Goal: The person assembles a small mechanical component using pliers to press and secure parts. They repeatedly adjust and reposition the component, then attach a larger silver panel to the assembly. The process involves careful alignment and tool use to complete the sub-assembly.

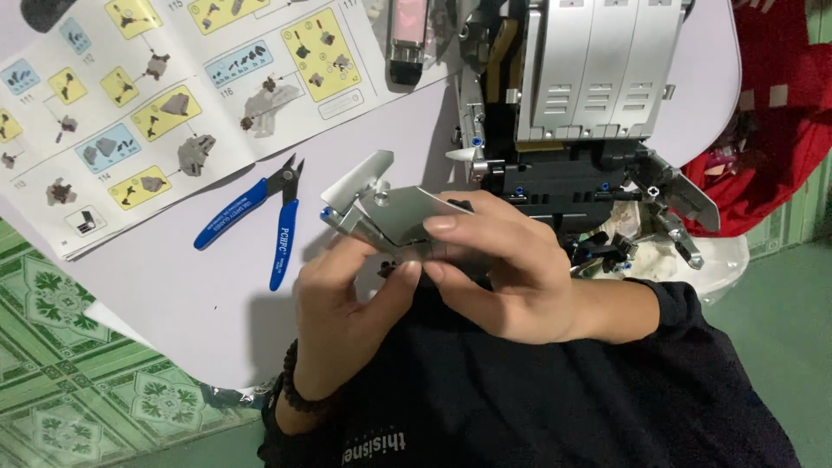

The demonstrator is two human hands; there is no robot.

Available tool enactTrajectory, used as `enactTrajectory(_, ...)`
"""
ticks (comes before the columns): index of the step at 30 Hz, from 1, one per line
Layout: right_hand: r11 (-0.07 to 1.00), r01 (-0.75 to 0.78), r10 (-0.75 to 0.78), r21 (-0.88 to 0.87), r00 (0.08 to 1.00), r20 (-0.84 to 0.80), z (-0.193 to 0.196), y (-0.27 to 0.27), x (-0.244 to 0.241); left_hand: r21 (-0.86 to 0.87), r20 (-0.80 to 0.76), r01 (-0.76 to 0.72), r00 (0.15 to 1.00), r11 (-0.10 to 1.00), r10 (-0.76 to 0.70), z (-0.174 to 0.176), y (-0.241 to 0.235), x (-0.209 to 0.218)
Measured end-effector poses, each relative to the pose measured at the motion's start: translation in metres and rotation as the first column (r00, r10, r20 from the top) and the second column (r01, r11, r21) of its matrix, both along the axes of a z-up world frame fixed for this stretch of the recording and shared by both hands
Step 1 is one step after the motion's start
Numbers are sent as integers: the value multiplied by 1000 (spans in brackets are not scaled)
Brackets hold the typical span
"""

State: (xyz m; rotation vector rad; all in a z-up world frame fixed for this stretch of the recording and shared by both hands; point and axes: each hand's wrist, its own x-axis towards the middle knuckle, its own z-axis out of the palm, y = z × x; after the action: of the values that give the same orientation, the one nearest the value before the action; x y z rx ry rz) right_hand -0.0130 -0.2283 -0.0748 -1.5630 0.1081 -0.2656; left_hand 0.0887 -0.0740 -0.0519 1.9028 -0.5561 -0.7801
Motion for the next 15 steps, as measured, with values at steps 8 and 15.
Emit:
enactTrajectory(8, 993, 47, -40, 104, 997, -65, -5, 3, -9, -305, -428, -159, 904, 939, 14, -7, 6, -5)
enactTrajectory(15, 991, 128, -125, -41, 989, 74, -25, 3, -13, -408, 197, -132, 953, 903, 229, -51, 18, -29)
